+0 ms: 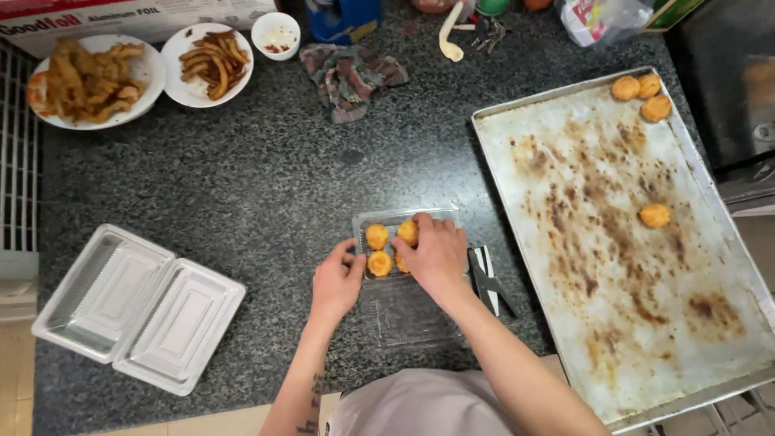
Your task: The person is packing small round pastries from a large baking tray into individual plastic clamshell containers and stapling them shut.
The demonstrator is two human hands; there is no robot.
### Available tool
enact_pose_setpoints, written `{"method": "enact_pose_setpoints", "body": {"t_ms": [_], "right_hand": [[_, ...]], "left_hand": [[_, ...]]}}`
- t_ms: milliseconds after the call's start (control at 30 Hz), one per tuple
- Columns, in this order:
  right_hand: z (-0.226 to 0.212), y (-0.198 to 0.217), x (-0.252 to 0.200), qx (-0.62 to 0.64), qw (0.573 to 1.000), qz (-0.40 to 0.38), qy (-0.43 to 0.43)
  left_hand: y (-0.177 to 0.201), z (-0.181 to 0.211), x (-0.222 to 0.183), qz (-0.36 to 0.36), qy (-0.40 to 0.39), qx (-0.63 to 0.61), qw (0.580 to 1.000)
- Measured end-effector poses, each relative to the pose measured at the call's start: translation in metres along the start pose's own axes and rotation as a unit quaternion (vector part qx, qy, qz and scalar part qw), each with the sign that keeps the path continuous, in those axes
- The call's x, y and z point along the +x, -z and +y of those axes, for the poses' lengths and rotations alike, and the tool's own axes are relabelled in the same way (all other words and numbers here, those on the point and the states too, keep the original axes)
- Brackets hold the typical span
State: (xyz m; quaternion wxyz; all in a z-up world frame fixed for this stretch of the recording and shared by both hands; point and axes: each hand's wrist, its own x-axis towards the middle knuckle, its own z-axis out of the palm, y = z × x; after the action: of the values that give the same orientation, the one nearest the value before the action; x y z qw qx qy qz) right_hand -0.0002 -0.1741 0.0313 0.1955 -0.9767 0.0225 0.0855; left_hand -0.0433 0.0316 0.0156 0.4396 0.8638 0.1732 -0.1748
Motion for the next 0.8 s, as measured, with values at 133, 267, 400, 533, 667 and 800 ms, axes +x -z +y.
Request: {"method": "enact_pose_setpoints", "body": {"t_ms": [133,267,400,533,667,800], "right_hand": [[0.003,-0.003,-0.002,0.005,1.0,-0.003,-0.006],[0.009,-0.003,-0.003,0.033,0.999,-0.027,-0.005],[0.014,-0.002,-0.003,0.064,0.998,0.003,0.006],[0.048,0.016,0.002,0.045,0.988,0.14,0.039],[0.128,0.05,0.015,0.05,0.97,0.235,0.025],[0.239,0.094,0.019,0.009,0.948,0.314,-0.047]], "left_hand": [[0.007,-0.004,0.003,-0.01,-0.004,0.016,1.0],[0.004,-0.005,0.005,-0.014,-0.011,0.037,0.999],[-0.002,-0.013,0.013,0.006,-0.027,0.034,0.999],[-0.004,-0.018,0.023,0.022,-0.044,0.03,0.998],[-0.006,-0.013,0.03,0.085,-0.074,0.091,0.989],[-0.007,0.025,0.045,0.232,-0.23,0.114,0.938]]}}
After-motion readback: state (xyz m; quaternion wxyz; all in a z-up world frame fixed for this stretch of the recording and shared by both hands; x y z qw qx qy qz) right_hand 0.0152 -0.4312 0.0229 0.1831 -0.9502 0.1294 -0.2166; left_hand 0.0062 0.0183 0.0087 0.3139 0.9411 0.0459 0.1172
